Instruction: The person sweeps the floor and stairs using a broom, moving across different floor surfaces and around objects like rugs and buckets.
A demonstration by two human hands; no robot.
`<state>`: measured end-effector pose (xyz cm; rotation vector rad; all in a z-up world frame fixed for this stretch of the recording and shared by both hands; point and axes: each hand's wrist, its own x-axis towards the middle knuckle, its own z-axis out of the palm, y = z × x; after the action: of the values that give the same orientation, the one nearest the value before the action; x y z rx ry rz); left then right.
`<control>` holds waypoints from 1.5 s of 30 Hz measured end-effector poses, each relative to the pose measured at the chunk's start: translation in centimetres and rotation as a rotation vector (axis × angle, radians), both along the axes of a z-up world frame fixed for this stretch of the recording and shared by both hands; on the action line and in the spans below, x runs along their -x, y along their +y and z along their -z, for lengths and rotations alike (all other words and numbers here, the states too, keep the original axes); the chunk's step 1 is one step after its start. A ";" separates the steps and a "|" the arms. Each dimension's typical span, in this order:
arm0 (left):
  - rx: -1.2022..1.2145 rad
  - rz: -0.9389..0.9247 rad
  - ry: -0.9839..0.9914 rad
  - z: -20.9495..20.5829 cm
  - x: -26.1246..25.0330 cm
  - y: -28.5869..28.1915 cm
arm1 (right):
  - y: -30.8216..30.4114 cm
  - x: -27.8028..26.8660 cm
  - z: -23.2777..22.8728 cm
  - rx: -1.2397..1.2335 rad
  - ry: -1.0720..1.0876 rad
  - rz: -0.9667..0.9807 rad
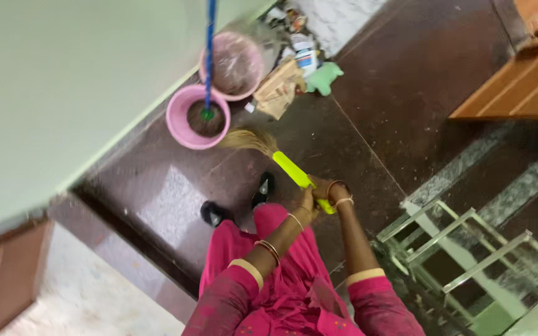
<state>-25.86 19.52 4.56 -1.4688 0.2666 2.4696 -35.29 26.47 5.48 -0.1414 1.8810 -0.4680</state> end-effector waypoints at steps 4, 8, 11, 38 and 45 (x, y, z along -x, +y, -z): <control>-0.055 -0.053 0.200 -6.1 2.9 4.3 | 4.7 2.7 -8.4 -0.097 0.097 0.051; 0.004 0.247 0.197 -14.3 4.0 6.1 | 6.5 4.5 -20.8 -0.133 0.100 0.170; -0.042 0.328 0.261 -18.2 5.2 7.0 | 6.2 5.1 -28.6 -0.165 0.080 0.316; 0.625 1.386 0.447 2.4 26.7 -10.0 | -10.0 12.7 2.5 0.402 0.303 1.719; 0.736 1.336 0.569 3.1 27.0 -8.4 | -7.2 13.1 3.1 0.524 0.328 1.741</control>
<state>-52.85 11.16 1.45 -0.2990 1.7051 1.5269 -48.37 19.23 2.35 1.2361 1.6967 -2.1629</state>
